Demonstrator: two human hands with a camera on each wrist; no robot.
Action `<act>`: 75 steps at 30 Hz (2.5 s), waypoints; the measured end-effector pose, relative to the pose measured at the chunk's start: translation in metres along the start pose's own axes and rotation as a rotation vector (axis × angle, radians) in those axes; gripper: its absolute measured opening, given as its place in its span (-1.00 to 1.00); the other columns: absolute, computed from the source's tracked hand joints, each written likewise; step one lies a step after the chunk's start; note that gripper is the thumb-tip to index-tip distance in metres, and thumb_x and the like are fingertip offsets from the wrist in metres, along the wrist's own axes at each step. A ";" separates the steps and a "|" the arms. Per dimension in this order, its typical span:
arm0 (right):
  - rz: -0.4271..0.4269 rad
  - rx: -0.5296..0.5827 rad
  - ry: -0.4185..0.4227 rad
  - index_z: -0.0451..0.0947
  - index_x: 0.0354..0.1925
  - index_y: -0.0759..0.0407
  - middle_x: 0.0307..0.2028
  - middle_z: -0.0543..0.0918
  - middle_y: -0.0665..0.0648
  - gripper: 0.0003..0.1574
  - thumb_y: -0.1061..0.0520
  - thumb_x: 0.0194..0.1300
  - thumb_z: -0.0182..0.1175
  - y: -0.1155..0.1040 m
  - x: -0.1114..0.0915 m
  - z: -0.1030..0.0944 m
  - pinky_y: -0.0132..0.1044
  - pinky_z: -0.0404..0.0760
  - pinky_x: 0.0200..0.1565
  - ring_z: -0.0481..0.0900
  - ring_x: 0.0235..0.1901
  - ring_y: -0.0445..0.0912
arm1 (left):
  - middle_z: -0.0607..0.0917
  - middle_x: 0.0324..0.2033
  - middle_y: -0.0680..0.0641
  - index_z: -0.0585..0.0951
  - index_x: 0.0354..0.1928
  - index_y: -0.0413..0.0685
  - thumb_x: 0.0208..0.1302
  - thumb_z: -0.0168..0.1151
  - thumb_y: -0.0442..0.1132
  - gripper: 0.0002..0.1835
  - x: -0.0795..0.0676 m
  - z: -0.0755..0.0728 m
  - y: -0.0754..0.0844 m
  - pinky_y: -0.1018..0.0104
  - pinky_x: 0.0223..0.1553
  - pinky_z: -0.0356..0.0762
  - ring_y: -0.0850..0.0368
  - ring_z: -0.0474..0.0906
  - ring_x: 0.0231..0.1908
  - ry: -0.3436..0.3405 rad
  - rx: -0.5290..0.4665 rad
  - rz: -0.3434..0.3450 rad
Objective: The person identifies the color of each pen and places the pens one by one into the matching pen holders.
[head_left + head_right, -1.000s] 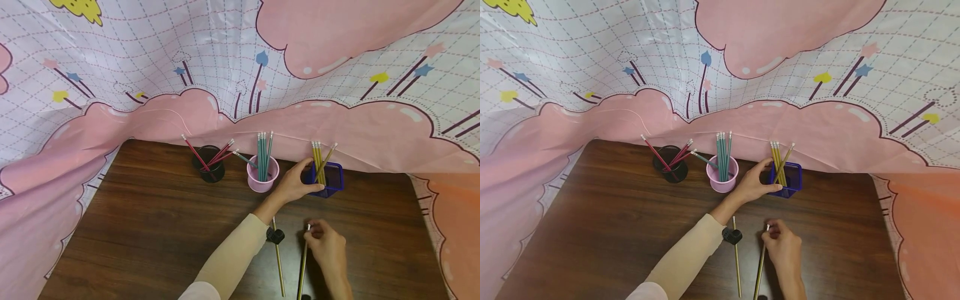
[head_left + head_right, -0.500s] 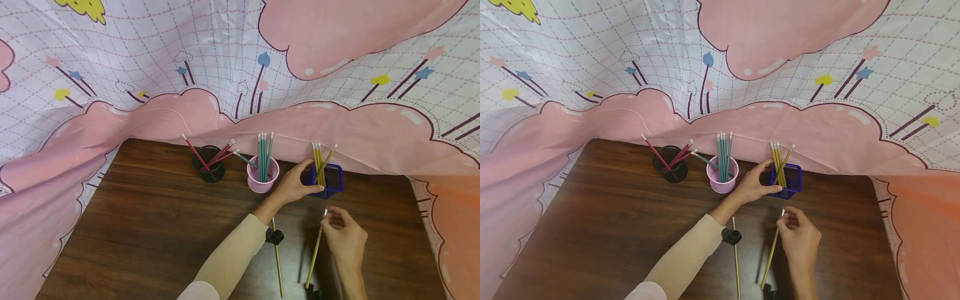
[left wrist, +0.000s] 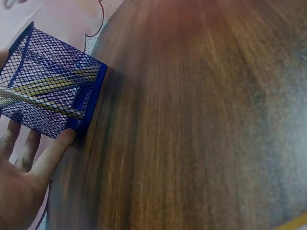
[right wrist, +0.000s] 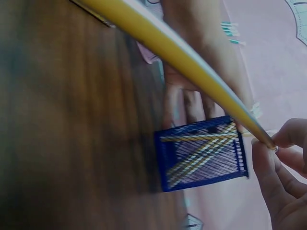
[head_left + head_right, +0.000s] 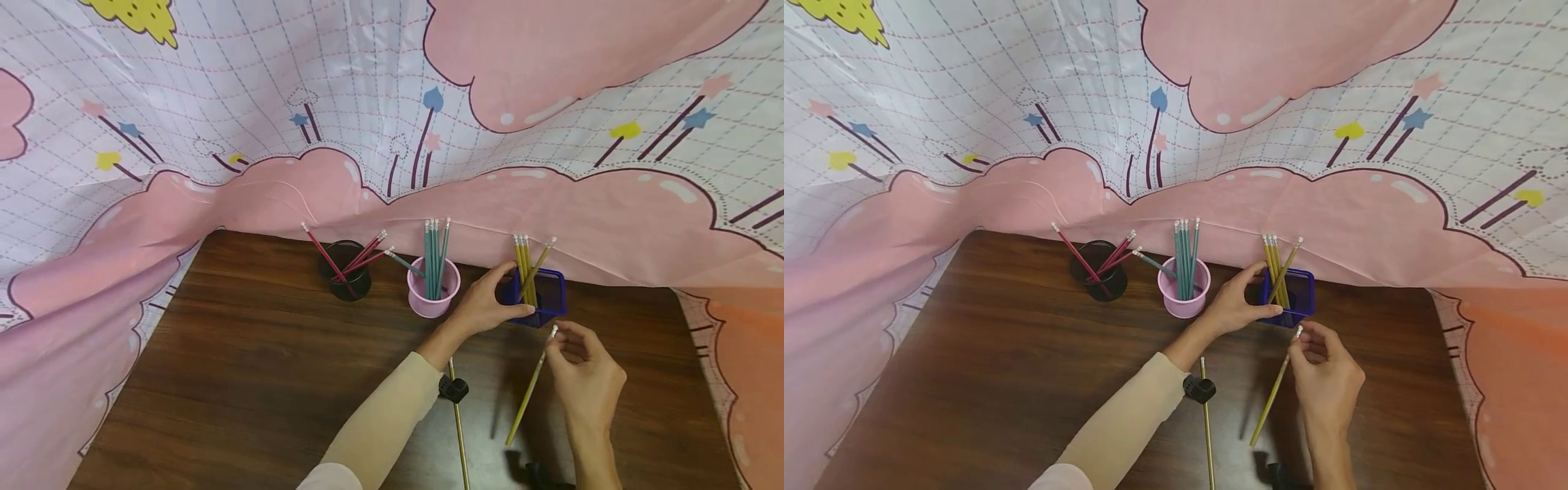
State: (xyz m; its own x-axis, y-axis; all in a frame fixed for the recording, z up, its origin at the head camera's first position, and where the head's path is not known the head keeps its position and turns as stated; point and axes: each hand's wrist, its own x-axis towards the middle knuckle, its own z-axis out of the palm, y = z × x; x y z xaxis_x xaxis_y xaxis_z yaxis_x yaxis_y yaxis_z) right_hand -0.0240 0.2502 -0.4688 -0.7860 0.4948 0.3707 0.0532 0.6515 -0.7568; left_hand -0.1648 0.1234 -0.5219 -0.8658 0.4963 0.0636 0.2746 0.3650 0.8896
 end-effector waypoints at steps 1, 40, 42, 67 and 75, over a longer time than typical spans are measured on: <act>-0.011 -0.008 0.007 0.71 -0.18 0.25 -0.40 0.75 0.16 -0.74 0.39 0.12 0.29 -0.001 0.003 -0.001 -0.73 0.45 -0.43 0.51 -0.42 -0.62 | 0.51 0.27 0.18 0.32 0.42 0.26 0.03 0.53 0.13 -0.09 0.000 0.000 0.000 0.39 0.18 0.40 0.29 0.47 0.21 0.002 0.003 -0.003; -0.033 0.104 0.238 0.71 -0.16 0.38 -0.40 0.73 0.26 -0.76 0.35 0.19 0.21 -0.062 0.093 -0.015 -0.70 0.45 -0.39 0.53 -0.51 -0.53 | 0.41 0.34 0.20 0.23 0.48 0.32 0.12 0.46 0.14 -0.09 0.000 -0.002 0.003 0.35 0.27 0.32 0.35 0.37 0.26 -0.060 -0.026 -0.030; -0.030 0.086 0.243 0.72 -0.17 0.35 -0.41 0.74 0.21 -0.76 0.33 0.19 0.22 -0.058 0.097 -0.014 -0.70 0.45 -0.38 0.53 -0.50 -0.53 | 0.41 0.34 0.18 0.23 0.48 0.30 0.12 0.46 0.14 -0.09 -0.001 -0.003 0.004 0.36 0.27 0.31 0.35 0.37 0.26 -0.062 -0.024 -0.033; -0.053 0.140 0.345 0.77 -0.20 0.05 -0.44 0.67 -0.21 -0.74 0.24 0.21 0.20 -0.050 0.153 -0.006 -0.64 0.52 -0.33 0.58 -0.47 -0.39 | 0.38 0.36 0.21 0.21 0.49 0.34 0.13 0.44 0.17 -0.08 -0.001 -0.002 0.003 0.32 0.30 0.29 0.35 0.34 0.29 -0.062 -0.009 -0.066; -0.131 0.132 0.350 0.77 -0.19 0.09 -0.42 0.70 -0.12 -0.73 0.29 0.21 0.20 -0.047 0.154 0.004 -0.63 0.53 -0.31 0.58 -0.46 -0.43 | 0.35 0.39 0.21 0.20 0.49 0.37 0.13 0.43 0.20 -0.08 -0.002 -0.001 0.002 0.26 0.31 0.29 0.28 0.31 0.33 -0.064 0.008 -0.085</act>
State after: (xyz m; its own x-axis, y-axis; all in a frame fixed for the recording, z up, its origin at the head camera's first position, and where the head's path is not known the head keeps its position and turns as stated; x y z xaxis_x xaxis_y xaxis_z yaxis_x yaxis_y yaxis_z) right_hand -0.1499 0.2931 -0.3780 -0.5217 0.5935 0.6129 -0.1314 0.6539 -0.7451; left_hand -0.1627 0.1224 -0.5194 -0.8576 0.5127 -0.0408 0.2052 0.4138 0.8869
